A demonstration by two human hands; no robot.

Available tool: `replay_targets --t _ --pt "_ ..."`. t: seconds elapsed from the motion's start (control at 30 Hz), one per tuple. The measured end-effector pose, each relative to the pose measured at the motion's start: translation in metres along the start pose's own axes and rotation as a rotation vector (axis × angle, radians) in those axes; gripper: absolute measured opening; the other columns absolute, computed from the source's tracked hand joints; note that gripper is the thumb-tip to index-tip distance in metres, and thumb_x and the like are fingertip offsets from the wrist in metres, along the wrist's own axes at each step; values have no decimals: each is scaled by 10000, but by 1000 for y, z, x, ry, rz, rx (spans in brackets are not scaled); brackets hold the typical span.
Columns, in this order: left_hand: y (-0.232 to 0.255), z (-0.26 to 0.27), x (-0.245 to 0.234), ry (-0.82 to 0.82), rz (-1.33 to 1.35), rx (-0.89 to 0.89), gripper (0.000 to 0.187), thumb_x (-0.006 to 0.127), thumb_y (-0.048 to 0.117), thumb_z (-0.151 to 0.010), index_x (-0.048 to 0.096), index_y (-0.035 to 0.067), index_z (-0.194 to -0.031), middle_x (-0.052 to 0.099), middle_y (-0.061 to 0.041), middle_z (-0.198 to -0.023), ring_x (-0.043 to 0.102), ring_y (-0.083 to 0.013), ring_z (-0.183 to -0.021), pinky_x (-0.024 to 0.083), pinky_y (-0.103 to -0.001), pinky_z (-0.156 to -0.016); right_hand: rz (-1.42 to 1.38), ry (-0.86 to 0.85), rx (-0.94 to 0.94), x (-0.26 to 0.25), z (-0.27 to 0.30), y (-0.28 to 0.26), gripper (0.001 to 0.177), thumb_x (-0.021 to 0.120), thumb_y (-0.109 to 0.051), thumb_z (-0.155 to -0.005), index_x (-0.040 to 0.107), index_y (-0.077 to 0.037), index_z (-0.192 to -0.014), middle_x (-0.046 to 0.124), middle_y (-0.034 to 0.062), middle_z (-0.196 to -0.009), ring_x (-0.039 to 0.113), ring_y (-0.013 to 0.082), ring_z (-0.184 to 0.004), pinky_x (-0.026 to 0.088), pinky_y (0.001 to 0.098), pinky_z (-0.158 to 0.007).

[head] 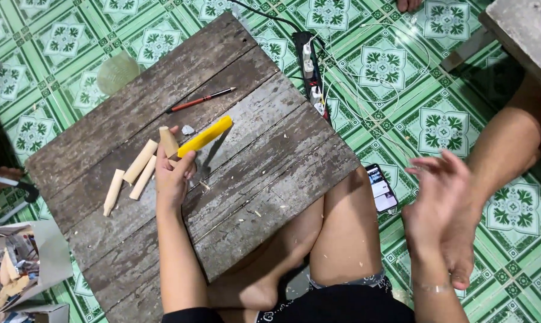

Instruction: Carving and shaping small wooden pegs using a utility knife on a low wooden table while sitting on the floor.

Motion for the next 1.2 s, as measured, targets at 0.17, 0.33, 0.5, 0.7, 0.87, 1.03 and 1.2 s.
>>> replay_targets --t 0.17,0.33,0.5,0.7,0.87,1.03,1.2 --pt "-4 -3 2 67 -103 73 629 654 -55 -922 433 86 -1494 437 17 -610 381 -16 -406 347 -167 -413 838 -15 629 -84 67 145 760 567 -74 -977 159 -37 -1618 638 353 -863 657 527 -828 509 578 -753" --pt "-4 -2 4 67 -94 85 631 633 -65 -935 413 90 -1505 410 37 -620 365 -9 -426 348 -160 -428 1201 -167 1003 -85 94 149 775 492 -333 -984 138 -106 -1635 714 382 -1059 676 515 -1106 531 551 -997" --pt "-2 1 6 68 -100 76 633 623 -64 -938 408 103 -1510 408 35 -633 380 -15 -432 360 -163 -433 1085 24 908 -129 135 208 765 593 -307 -937 289 -125 -1615 657 323 -1205 645 500 -1137 495 565 -1017" --pt "-4 1 4 66 -130 65 633 620 -51 -944 406 116 -1516 411 20 -657 384 -24 -436 369 -173 -443 979 211 642 -133 140 218 1140 838 -198 -711 189 -44 -1635 258 350 -1575 282 544 -1457 243 599 -1226" --pt "-3 2 5 58 -150 67 631 612 -45 -953 403 131 -1521 418 11 -668 388 -31 -439 373 -177 -451 1195 108 602 -138 124 247 1137 826 -146 -740 164 -82 -1662 269 299 -1601 267 510 -1472 291 644 -1162" --pt "-5 2 4 89 -115 82 579 609 -11 -963 407 123 -1489 389 34 -654 356 -12 -441 353 -164 -442 1319 175 831 -156 119 297 1253 892 -304 -658 157 -147 -1660 422 247 -1504 391 476 -1367 357 582 -1107" --pt "0 1 9 82 -126 75 601 578 -26 -962 384 127 -1509 383 56 -646 346 0 -451 333 -146 -447 1344 206 926 -157 102 303 1318 924 -397 -606 153 -184 -1655 422 253 -1454 439 504 -1286 369 576 -1076"
Point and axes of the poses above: each hand's wrist, its own z-axis away from the middle knuckle, its own x-axis out of the palm, y = z × x, the point moved 3 cm from there along -z, towards the middle knuckle
